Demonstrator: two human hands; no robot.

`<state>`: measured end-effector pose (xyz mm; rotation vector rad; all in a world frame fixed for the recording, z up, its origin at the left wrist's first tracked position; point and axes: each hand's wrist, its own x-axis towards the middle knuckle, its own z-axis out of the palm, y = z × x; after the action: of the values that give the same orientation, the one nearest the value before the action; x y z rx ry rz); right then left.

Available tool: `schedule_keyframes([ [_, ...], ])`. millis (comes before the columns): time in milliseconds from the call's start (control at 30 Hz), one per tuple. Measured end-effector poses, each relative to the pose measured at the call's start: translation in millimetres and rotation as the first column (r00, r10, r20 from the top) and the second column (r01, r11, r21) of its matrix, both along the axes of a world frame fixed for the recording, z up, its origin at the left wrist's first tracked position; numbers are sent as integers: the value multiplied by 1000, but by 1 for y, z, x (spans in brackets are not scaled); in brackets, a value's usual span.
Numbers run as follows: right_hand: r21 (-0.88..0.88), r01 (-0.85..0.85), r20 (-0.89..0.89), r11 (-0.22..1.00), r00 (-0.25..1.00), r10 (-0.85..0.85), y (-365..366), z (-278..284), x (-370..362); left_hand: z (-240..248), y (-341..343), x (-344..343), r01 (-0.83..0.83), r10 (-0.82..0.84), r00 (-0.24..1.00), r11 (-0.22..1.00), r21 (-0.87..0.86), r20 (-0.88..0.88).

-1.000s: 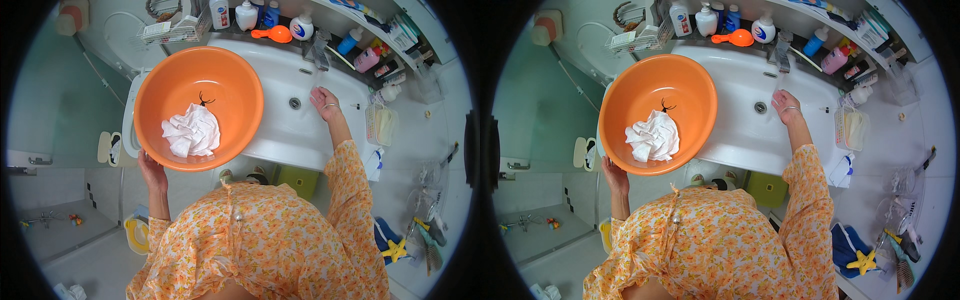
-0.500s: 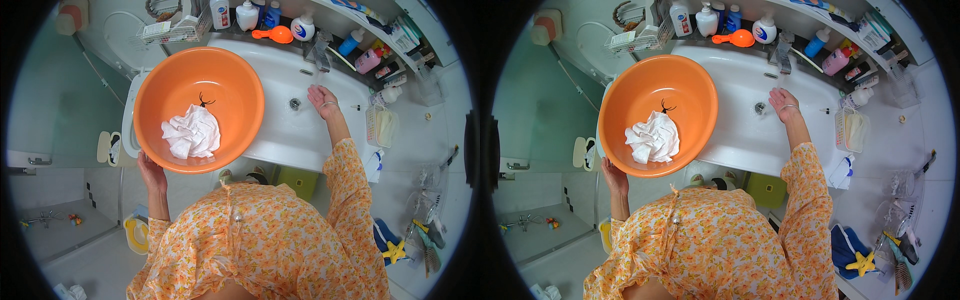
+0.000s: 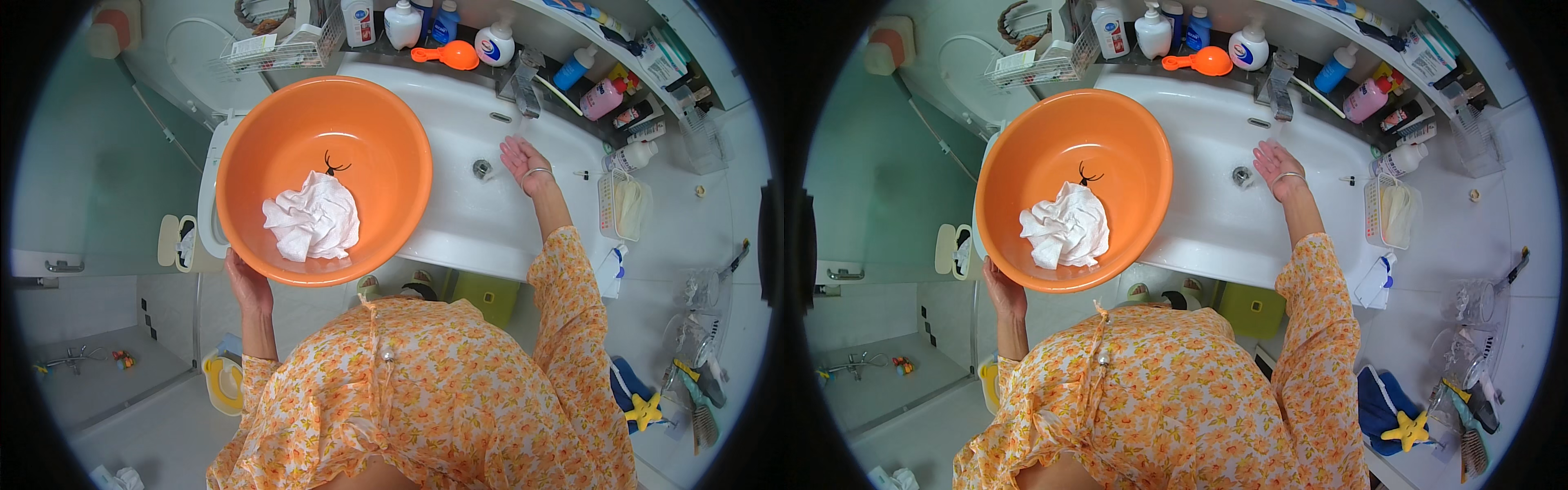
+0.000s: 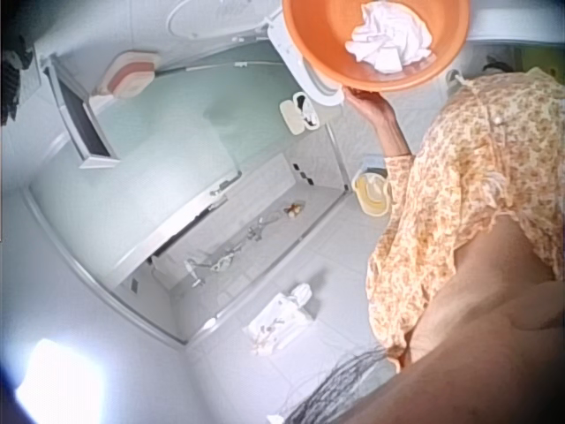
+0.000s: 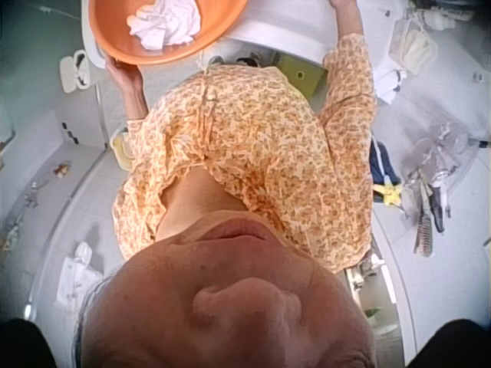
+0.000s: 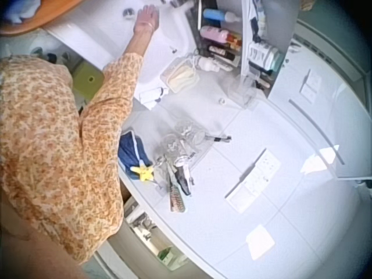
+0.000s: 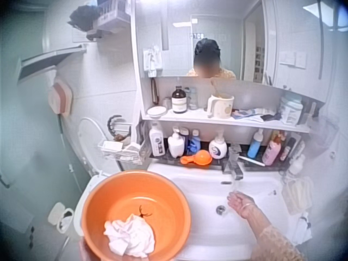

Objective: The person places an orange basin in a bathroom sink and turns on the tap to fill it with water. They retrieve a white cloth, place it in the basin, and wash it by hand under the running water. After rinsing, they carry the basin out of the bathroom and into a bedroom.

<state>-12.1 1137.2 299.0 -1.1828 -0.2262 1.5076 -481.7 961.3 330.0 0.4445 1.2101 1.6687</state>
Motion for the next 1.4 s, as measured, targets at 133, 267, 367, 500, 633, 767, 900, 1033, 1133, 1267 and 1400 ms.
schedule_keyframes([
  [133, 17, -34, 57, 999, 998, 33, -4, 6, -8, -4, 0, -2, -4, 4, 1000, 1000, 5, -8],
  [267, -3, -28, 91, 1000, 995, 28, -6, 6, -9, -5, 1, -3, -6, 6, 1000, 1000, 0, 11],
  [367, -24, -10, 85, 1000, 996, 12, -7, 0, -7, -3, 2, -1, 2, -3, 1000, 1000, 7, 18],
  [500, -66, 15, 86, 998, 996, -10, -13, -11, -4, -2, 3, 0, 15, -15, 1000, 1000, -2, -3],
  [633, -135, 23, 56, 991, 998, -15, -19, -21, 0, -1, 2, 2, 12, -12, 1000, 1000, 0, 10],
  [767, -99, 37, 8, 994, 999, -37, -10, -19, 5, -3, 2, 1, 14, -14, 1000, 1000, -7, -8],
  [900, -36, 60, -7, 998, 998, -61, 9, -10, 7, -1, 3, 1, 6, -6, 1000, 1000, -30, 1],
  [1033, -27, 67, -27, 997, 997, -68, 15, -5, 5, 2, 0, 4, -26, 25, 1000, 999, -39, -12],
  [1133, -52, 59, -50, 997, 997, -62, 18, -7, 5, 6, -1, 5, -43, 43, 999, 998, -43, -15],
  [1267, -60, 58, -44, 997, 997, -61, 17, -9, 4, 5, -2, 4, -34, 33, 999, 999, -30, -30],
  [1400, -74, 47, -42, 996, 998, -50, 14, -14, 4, 7, -1, 7, -47, 46, 999, 998, -37, -27],
])
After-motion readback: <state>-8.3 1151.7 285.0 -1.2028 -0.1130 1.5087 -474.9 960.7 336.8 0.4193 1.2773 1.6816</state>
